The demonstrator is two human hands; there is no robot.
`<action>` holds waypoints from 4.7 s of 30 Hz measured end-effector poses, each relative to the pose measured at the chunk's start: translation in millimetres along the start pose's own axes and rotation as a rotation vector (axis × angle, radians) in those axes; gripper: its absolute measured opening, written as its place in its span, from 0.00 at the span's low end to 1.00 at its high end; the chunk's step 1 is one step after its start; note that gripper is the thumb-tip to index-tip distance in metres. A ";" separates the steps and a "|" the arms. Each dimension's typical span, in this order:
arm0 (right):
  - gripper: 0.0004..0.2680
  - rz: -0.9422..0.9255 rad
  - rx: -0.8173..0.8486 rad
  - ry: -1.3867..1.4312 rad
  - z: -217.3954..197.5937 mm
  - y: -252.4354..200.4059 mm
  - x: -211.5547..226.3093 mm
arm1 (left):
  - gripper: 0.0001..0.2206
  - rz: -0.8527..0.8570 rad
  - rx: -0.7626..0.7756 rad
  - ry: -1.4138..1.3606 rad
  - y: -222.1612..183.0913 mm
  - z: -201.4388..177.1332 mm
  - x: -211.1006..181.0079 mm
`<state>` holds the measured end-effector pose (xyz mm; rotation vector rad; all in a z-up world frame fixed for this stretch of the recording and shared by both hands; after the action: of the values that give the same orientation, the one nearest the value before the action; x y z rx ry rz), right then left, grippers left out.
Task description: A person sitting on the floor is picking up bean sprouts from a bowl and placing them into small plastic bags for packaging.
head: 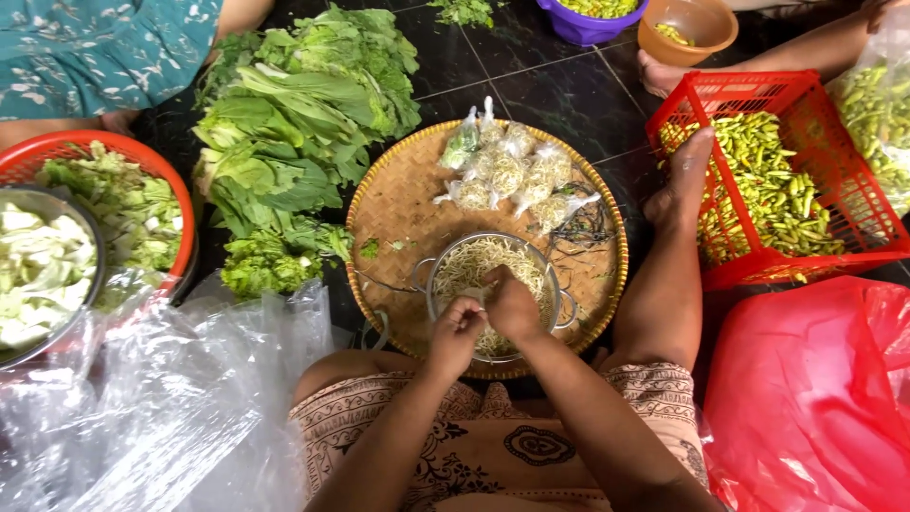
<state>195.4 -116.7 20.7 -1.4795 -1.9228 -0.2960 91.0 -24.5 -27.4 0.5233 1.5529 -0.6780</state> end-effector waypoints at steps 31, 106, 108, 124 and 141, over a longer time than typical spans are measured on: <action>0.26 -0.398 0.184 -0.425 25.3 -19.9 17.0 | 0.06 -0.226 -0.244 -0.253 25.3 -48.5 -20.7; 0.06 -0.394 -0.124 0.160 -126.0 -27.7 108.8 | 0.13 -0.101 -0.100 0.177 18.1 -45.4 -164.3; 0.08 -0.358 -0.090 0.352 -144.4 -31.5 115.9 | 0.10 -0.142 -0.146 -0.001 16.5 -43.8 -176.7; 0.06 -0.133 -0.063 0.580 -85.5 -5.0 57.5 | 0.09 -0.177 -0.090 0.061 14.5 -37.7 -153.4; 0.05 -0.609 0.018 0.279 -150.1 -76.8 156.7 | 0.07 0.131 0.012 -0.039 -7.8 -33.5 -246.8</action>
<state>162.6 -105.8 248.3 -0.7548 -2.0854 -0.7128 85.3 8.8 219.4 0.6114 1.4660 -0.5940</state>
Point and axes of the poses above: each hand's wrist, its own y-axis towards the middle knuckle, its own z-axis out of the palm, x = y × z, the point moved 9 cm from there along y, towards the middle knuckle, and after that the axes turned 12 degrees about -x, right-handed, at the moved point
